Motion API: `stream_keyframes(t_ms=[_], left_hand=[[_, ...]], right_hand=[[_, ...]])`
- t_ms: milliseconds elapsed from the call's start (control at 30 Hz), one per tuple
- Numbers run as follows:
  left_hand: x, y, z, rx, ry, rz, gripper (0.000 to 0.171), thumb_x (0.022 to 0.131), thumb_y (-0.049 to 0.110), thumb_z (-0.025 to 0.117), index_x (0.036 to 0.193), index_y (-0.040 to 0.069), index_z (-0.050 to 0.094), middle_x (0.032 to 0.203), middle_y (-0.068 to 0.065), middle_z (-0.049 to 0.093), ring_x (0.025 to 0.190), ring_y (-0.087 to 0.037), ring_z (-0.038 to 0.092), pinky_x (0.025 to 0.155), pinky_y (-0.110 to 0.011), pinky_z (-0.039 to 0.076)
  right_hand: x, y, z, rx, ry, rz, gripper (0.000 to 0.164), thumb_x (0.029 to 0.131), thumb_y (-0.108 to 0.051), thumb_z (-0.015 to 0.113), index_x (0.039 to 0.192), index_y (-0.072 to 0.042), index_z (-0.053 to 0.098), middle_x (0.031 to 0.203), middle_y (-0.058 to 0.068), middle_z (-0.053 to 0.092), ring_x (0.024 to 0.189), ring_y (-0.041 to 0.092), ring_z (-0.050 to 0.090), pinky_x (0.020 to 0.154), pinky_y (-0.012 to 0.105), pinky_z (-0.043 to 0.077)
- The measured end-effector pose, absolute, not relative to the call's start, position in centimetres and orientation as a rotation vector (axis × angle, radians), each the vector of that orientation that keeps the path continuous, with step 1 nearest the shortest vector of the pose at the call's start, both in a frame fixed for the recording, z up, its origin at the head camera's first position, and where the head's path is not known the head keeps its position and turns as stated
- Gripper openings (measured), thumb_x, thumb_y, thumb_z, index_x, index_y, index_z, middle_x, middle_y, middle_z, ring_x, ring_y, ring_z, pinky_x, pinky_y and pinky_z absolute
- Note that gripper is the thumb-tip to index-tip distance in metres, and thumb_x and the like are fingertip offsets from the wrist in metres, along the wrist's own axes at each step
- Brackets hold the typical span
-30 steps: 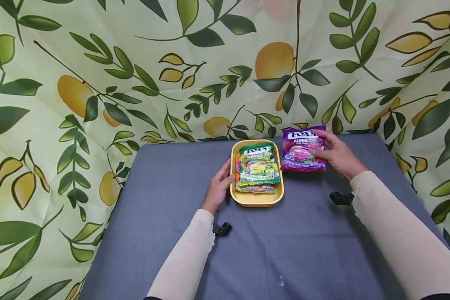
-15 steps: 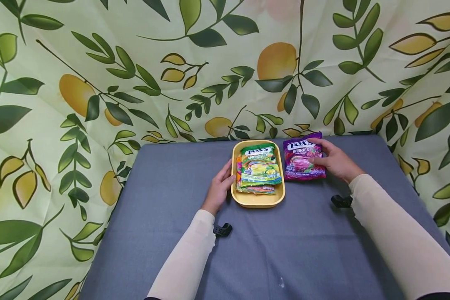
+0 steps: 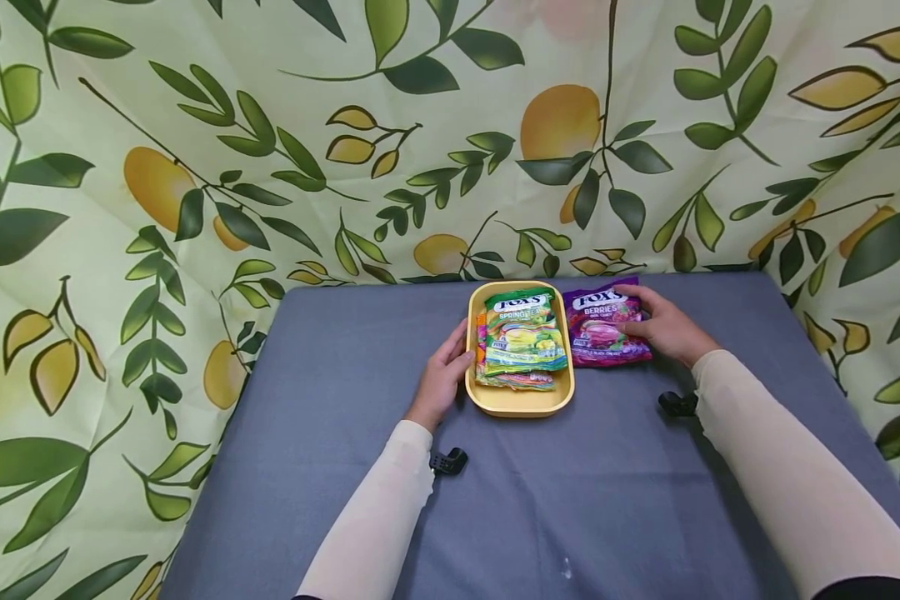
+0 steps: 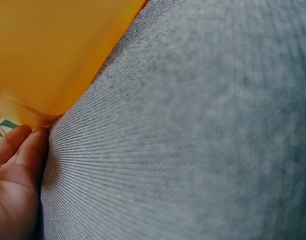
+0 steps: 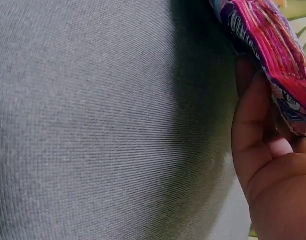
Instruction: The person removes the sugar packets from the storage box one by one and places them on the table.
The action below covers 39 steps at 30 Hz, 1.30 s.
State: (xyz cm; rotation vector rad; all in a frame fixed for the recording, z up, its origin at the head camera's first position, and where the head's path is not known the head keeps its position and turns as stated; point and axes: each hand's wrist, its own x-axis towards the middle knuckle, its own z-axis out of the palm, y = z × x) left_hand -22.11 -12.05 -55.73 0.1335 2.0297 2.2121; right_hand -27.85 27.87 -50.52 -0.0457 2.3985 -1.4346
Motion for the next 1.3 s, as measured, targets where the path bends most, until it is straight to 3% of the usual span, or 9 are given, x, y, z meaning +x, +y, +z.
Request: stream_keyframes(t_ms=[200, 467, 700, 833, 967, 1067, 1300], left_hand=[[-22.2, -11.9, -55.7, 0.131, 2.029, 2.21, 0.06, 0.112, 0.018, 0.061, 0.169, 0.023, 0.045, 0.168, -0.002, 0.045, 0.15, -0.02, 0.046, 0.118, -0.039, 0.043], [-22.3, -11.9, -55.7, 0.144, 2.036, 2.21, 0.06, 0.112, 0.017, 0.06, 0.169, 0.023, 0.044, 0.168, -0.006, 0.045, 0.148, -0.023, 0.05, 0.116, -0.041, 0.045], [-22.3, -11.8, -55.7, 0.136, 2.041, 2.201, 0.06, 0.112, 0.017, 0.059, 0.17, 0.023, 0.043, 0.169, -0.005, 0.044, 0.149, -0.022, 0.048, 0.117, -0.041, 0.044], [-22.3, -11.9, -55.7, 0.115, 2.044, 2.196, 0.059, 0.113, 0.016, 0.058, 0.169, 0.025, 0.044, 0.168, -0.005, 0.045, 0.148, -0.023, 0.05, 0.116, -0.042, 0.046], [-22.2, -12.0, -55.8, 0.121, 2.039, 2.202, 0.059, 0.113, 0.014, 0.058, 0.169, 0.024, 0.044, 0.169, -0.006, 0.045, 0.148, -0.025, 0.05, 0.116, -0.044, 0.045], [-22.2, -12.0, -55.8, 0.125, 2.035, 2.207, 0.059, 0.113, 0.014, 0.058, 0.169, 0.023, 0.044, 0.168, -0.006, 0.045, 0.149, -0.025, 0.049, 0.117, -0.044, 0.045], [-22.0, -12.0, -55.8, 0.12, 2.051, 2.2, 0.059, 0.112, 0.013, 0.058, 0.169, 0.023, 0.045, 0.167, -0.007, 0.047, 0.148, -0.024, 0.05, 0.116, -0.042, 0.045]], right_hand=[[-27.9, 28.2, -51.1, -0.003, 2.425, -1.391, 0.079, 0.109, -0.016, 0.065, 0.176, -0.019, 0.022, 0.176, 0.031, 0.01, 0.156, 0.058, 0.015, 0.12, 0.079, 0.015], [-27.7, 28.7, -51.1, 0.001, 2.441, -1.378, 0.08, 0.108, -0.02, 0.068, 0.175, -0.016, 0.024, 0.174, 0.033, 0.013, 0.154, 0.061, 0.015, 0.118, 0.081, 0.016], [-27.2, 29.5, -51.1, 0.013, 2.47, -1.382, 0.081, 0.108, -0.024, 0.069, 0.174, -0.012, 0.024, 0.167, 0.035, 0.024, 0.151, 0.059, 0.021, 0.117, 0.081, 0.02], [-26.8, 30.2, -51.4, -0.003, 2.469, -1.417, 0.081, 0.109, -0.022, 0.069, 0.174, -0.009, 0.022, 0.165, 0.034, 0.03, 0.147, 0.056, 0.033, 0.115, 0.07, 0.037], [-26.5, 31.0, -51.5, 0.004, 2.47, -1.448, 0.079, 0.11, -0.017, 0.067, 0.174, -0.007, 0.022, 0.165, 0.033, 0.034, 0.138, 0.05, 0.047, 0.097, 0.041, 0.057], [-26.2, 31.6, -51.4, 0.007, 2.48, -1.459, 0.079, 0.11, -0.016, 0.067, 0.174, -0.006, 0.021, 0.165, 0.033, 0.035, 0.136, 0.05, 0.05, 0.084, 0.026, 0.058], [-25.5, 33.2, -51.4, 0.033, 2.521, -1.454, 0.079, 0.112, -0.016, 0.065, 0.174, -0.003, 0.019, 0.165, 0.035, 0.035, 0.138, 0.052, 0.048, 0.08, 0.023, 0.058]])
